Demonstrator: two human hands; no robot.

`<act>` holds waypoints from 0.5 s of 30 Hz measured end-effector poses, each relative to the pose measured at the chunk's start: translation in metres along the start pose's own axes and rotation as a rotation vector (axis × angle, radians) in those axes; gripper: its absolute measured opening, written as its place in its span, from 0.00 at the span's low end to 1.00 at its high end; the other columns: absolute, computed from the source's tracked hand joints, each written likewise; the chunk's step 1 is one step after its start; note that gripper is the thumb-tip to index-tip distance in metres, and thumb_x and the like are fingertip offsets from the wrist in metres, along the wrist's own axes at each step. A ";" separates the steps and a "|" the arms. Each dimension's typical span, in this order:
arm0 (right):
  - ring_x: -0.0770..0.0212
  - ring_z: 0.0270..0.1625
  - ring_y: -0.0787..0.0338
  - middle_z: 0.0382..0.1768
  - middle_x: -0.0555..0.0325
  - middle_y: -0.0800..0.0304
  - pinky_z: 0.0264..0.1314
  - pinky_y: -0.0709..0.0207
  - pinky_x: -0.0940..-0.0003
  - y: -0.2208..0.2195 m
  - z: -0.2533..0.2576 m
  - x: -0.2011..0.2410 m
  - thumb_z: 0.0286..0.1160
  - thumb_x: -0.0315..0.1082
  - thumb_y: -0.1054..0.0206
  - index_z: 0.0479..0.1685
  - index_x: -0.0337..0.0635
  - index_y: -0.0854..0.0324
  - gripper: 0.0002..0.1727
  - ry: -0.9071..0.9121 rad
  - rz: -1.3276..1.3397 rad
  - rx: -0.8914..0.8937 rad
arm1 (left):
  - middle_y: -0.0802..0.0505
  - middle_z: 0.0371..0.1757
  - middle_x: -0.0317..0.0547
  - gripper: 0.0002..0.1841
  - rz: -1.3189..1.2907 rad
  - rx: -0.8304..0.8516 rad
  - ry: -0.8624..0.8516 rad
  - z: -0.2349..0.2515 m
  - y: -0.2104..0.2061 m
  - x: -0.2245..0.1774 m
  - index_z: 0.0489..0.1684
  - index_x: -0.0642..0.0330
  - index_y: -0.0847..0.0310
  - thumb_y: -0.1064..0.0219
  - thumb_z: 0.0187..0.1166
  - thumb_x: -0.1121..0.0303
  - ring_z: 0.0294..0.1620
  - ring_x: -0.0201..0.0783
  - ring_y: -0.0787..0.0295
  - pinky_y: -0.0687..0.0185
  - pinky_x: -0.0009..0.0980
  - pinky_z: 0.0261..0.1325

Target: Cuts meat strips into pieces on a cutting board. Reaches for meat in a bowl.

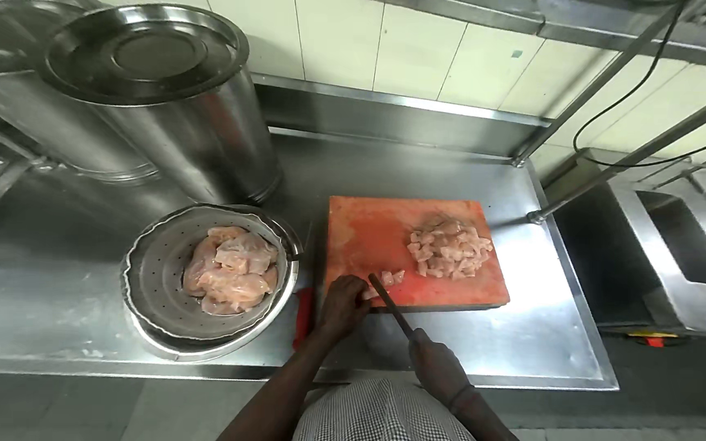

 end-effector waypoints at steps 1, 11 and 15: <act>0.43 0.52 0.07 0.45 0.44 0.09 0.55 0.16 0.46 0.000 -0.001 0.000 0.94 0.45 0.55 0.70 0.46 0.28 0.20 0.002 -0.008 0.009 | 0.07 0.47 0.48 0.10 0.002 -0.002 -0.007 0.000 0.000 0.000 0.40 0.60 0.11 0.21 0.68 0.67 0.51 0.48 0.11 0.16 0.50 0.60; 0.41 0.55 0.08 0.50 0.41 0.10 0.58 0.16 0.43 -0.008 0.038 0.035 0.94 0.43 0.53 0.77 0.44 0.32 0.21 0.038 0.029 0.047 | 0.07 0.44 0.43 0.05 0.043 0.018 -0.045 0.001 -0.005 0.007 0.37 0.54 0.08 0.22 0.70 0.66 0.50 0.45 0.12 0.17 0.48 0.61; 0.40 0.57 0.08 0.51 0.42 0.09 0.58 0.17 0.41 -0.012 0.060 0.044 0.94 0.44 0.54 0.74 0.46 0.30 0.20 0.066 0.020 0.003 | 0.07 0.45 0.43 0.04 0.040 -0.004 -0.039 0.001 -0.006 0.008 0.36 0.55 0.09 0.22 0.70 0.67 0.53 0.45 0.12 0.17 0.48 0.63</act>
Point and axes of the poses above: each hand's wrist, its own z-axis towards the middle knuckle, its own y-axis out of the back of the hand, x = y × z, the point moved 3 cm from there along z, towards the middle knuckle
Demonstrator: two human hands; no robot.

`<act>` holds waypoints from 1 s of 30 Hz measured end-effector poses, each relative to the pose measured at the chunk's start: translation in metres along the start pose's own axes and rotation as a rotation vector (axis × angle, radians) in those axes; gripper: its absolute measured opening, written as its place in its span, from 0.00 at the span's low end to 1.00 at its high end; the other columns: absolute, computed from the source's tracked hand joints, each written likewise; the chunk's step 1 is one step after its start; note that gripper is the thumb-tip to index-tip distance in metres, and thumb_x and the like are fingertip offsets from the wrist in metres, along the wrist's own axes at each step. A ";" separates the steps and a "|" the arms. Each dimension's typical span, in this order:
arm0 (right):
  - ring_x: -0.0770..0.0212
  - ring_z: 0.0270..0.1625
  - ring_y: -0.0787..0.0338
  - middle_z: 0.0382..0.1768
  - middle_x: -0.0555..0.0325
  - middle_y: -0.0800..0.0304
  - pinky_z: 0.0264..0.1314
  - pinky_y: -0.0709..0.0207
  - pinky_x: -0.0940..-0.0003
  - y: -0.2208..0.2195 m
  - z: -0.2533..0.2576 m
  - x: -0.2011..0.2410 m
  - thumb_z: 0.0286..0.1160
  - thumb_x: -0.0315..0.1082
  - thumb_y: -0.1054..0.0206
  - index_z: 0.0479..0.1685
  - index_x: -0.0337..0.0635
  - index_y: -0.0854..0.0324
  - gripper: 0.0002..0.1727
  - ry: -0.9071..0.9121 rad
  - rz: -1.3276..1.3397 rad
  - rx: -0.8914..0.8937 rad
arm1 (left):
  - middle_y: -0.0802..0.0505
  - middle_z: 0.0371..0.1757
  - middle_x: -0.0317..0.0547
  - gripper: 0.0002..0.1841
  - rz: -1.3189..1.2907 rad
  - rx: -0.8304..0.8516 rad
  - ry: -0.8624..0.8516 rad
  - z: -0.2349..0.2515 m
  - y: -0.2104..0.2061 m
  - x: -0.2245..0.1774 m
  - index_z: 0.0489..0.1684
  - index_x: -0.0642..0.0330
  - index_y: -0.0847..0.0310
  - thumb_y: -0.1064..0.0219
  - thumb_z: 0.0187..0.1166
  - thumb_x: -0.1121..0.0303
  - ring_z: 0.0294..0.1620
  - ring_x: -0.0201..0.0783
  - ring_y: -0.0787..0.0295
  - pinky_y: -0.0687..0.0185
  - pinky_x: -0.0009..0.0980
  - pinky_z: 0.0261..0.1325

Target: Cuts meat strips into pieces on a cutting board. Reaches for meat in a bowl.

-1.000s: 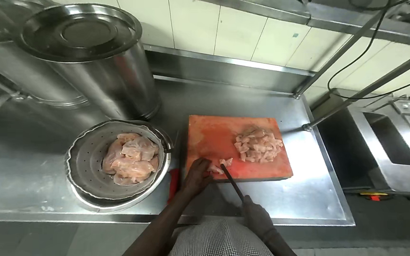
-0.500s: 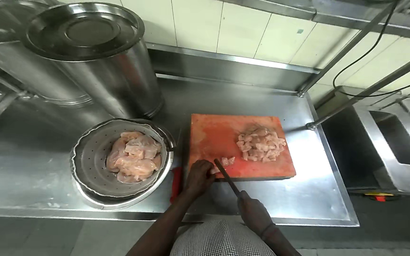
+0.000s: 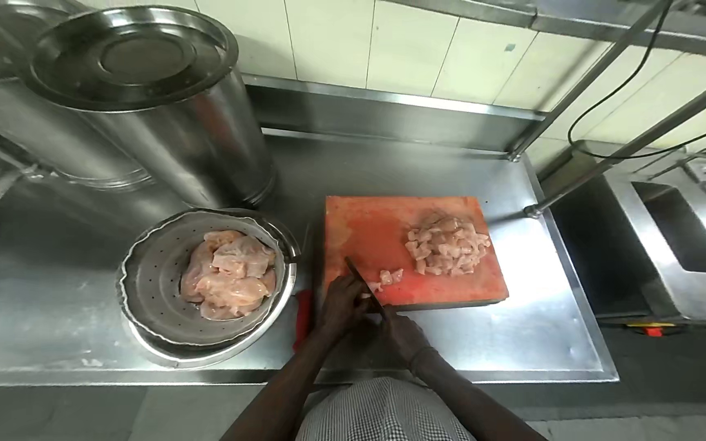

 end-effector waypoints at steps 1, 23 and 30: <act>0.40 0.56 0.07 0.50 0.42 0.09 0.57 0.16 0.41 -0.001 0.000 -0.002 0.94 0.44 0.54 0.74 0.46 0.31 0.20 0.003 -0.003 -0.004 | 0.07 0.44 0.44 0.05 0.002 -0.013 0.013 0.001 0.000 0.000 0.36 0.56 0.10 0.23 0.70 0.68 0.52 0.46 0.11 0.17 0.48 0.63; 0.60 0.12 0.22 0.17 0.56 0.23 0.16 0.20 0.61 -0.029 -0.075 -0.207 0.89 0.36 0.45 0.56 0.36 0.23 0.13 -0.206 1.025 -0.721 | 0.22 0.76 0.67 0.32 0.174 0.492 0.426 0.075 -0.028 -0.073 0.77 0.56 0.22 0.21 0.68 0.71 0.73 0.65 0.21 0.17 0.57 0.69; 0.62 0.10 0.25 0.14 0.59 0.27 0.14 0.23 0.61 -0.032 -0.063 -0.213 0.88 0.37 0.43 0.52 0.37 0.23 0.12 -0.196 1.199 -0.824 | 0.14 0.68 0.65 0.19 0.128 0.606 0.316 0.132 -0.039 -0.097 0.65 0.67 0.16 0.29 0.77 0.70 0.74 0.59 0.19 0.25 0.54 0.77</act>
Point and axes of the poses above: each hand's wrist, its own z-axis towards the middle knuckle, its own y-axis out of the back of the hand, x = y × z, the point moved 3 cm from there along z, towards the middle knuckle
